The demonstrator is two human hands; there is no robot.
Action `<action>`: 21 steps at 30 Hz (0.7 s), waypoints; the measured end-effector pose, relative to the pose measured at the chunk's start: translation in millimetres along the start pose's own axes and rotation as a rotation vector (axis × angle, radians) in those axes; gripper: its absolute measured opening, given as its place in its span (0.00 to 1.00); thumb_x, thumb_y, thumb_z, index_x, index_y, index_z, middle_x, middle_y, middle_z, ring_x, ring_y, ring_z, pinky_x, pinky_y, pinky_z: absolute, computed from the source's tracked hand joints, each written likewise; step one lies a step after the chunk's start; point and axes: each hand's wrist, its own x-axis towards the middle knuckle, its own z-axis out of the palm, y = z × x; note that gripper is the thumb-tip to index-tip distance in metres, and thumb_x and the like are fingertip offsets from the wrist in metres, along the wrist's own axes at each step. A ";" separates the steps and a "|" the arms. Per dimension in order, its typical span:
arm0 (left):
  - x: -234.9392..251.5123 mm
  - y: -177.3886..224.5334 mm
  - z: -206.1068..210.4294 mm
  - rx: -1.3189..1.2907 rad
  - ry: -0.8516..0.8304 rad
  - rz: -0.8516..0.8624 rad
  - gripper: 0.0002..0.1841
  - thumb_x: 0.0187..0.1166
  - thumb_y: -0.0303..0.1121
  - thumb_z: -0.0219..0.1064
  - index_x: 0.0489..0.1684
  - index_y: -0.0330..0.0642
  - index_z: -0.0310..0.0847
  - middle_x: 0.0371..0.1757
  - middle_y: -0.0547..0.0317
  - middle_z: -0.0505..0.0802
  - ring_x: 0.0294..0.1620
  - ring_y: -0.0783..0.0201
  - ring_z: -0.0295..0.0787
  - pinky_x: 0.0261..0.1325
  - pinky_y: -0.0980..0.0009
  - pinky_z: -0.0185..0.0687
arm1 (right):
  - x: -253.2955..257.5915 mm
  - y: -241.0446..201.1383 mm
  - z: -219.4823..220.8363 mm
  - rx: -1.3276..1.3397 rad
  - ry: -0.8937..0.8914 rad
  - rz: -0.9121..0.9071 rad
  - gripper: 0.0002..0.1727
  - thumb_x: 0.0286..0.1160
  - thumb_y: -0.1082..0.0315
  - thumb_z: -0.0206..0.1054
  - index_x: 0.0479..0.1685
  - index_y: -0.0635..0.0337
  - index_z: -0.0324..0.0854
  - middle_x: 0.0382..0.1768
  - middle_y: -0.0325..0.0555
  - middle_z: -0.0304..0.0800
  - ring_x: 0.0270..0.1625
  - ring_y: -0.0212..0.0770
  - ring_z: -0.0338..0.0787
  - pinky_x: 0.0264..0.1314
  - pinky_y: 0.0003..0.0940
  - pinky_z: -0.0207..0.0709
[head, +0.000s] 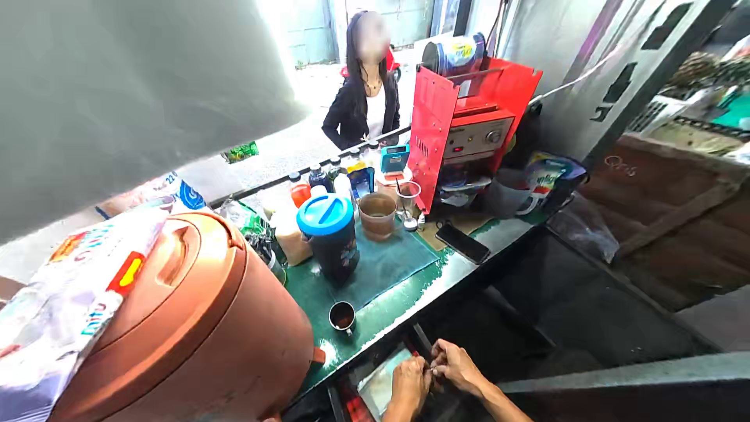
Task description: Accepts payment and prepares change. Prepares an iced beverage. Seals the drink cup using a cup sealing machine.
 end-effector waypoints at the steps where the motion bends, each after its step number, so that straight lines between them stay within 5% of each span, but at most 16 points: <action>1: -5.3 -2.6 -6.2 0.012 -0.048 -0.038 0.17 0.87 0.39 0.59 0.57 0.37 0.88 0.57 0.43 0.94 0.64 0.46 0.90 0.70 0.45 0.80 | 1.6 -1.3 0.9 -0.010 0.003 -0.001 0.19 0.62 0.72 0.79 0.54 0.62 0.84 0.40 0.49 0.96 0.45 0.47 0.95 0.55 0.52 0.86; 4: -41.4 -17.8 -37.8 0.151 -0.147 -0.250 0.16 0.85 0.37 0.60 0.59 0.37 0.88 0.62 0.40 0.92 0.67 0.41 0.88 0.70 0.40 0.79 | 12.6 -6.9 9.4 -0.034 0.016 -0.007 0.14 0.62 0.70 0.78 0.46 0.62 0.85 0.38 0.49 0.94 0.43 0.48 0.93 0.53 0.53 0.83; 7: -91.7 -53.4 -51.5 0.249 0.079 -0.335 0.14 0.81 0.32 0.65 0.58 0.39 0.90 0.65 0.40 0.90 0.67 0.41 0.87 0.68 0.43 0.82 | 13.1 -14.8 5.4 -0.083 0.114 0.017 0.16 0.69 0.67 0.75 0.55 0.60 0.86 0.41 0.50 0.96 0.46 0.50 0.95 0.55 0.55 0.86; 10: -155.1 -68.8 -70.0 0.125 0.305 -0.210 0.10 0.77 0.31 0.70 0.47 0.35 0.92 0.49 0.42 0.95 0.54 0.45 0.94 0.59 0.46 0.88 | -16.2 -26.3 -23.7 -0.340 0.151 0.142 0.17 0.78 0.65 0.66 0.62 0.60 0.85 0.53 0.60 0.93 0.58 0.62 0.92 0.61 0.64 0.82; 13: -209.7 -77.4 -61.9 -0.028 -0.115 -0.329 0.17 0.82 0.45 0.67 0.50 0.41 0.93 0.45 0.49 0.98 0.51 0.50 0.96 0.63 0.44 0.86 | -48.4 -14.7 -45.1 -0.433 -0.251 0.263 0.15 0.80 0.60 0.65 0.50 0.63 0.88 0.48 0.64 0.92 0.55 0.65 0.91 0.58 0.68 0.80; 15: -230.6 -89.2 -28.6 -0.156 -0.280 -0.311 0.16 0.85 0.41 0.64 0.58 0.43 0.92 0.51 0.50 0.97 0.55 0.52 0.95 0.68 0.46 0.84 | -62.9 -7.4 -33.7 -0.167 -0.429 0.041 0.13 0.83 0.61 0.65 0.43 0.61 0.91 0.39 0.54 0.93 0.43 0.51 0.92 0.52 0.55 0.83; 17: -235.5 -89.4 5.4 -0.266 -0.288 -0.324 0.19 0.87 0.35 0.60 0.73 0.43 0.83 0.63 0.48 0.93 0.64 0.52 0.92 0.74 0.48 0.81 | -63.5 -18.1 -4.4 0.151 -0.415 -0.140 0.15 0.84 0.63 0.63 0.60 0.57 0.90 0.51 0.47 0.94 0.49 0.38 0.92 0.59 0.42 0.86; 18: -232.9 -86.5 19.5 -0.293 -0.261 -0.343 0.21 0.88 0.33 0.59 0.79 0.43 0.77 0.67 0.46 0.91 0.67 0.51 0.90 0.76 0.49 0.79 | -58.3 -28.9 11.5 0.184 -0.398 -0.184 0.20 0.84 0.61 0.63 0.71 0.56 0.85 0.63 0.48 0.91 0.61 0.37 0.91 0.70 0.41 0.83; 21: -212.6 -81.0 44.9 -0.300 -0.115 -0.308 0.20 0.88 0.31 0.59 0.76 0.34 0.79 0.68 0.40 0.90 0.71 0.48 0.88 0.80 0.50 0.75 | -21.8 -42.6 67.0 -0.249 -0.349 -0.360 0.34 0.80 0.47 0.66 0.85 0.49 0.74 0.88 0.52 0.68 0.89 0.53 0.68 0.90 0.55 0.59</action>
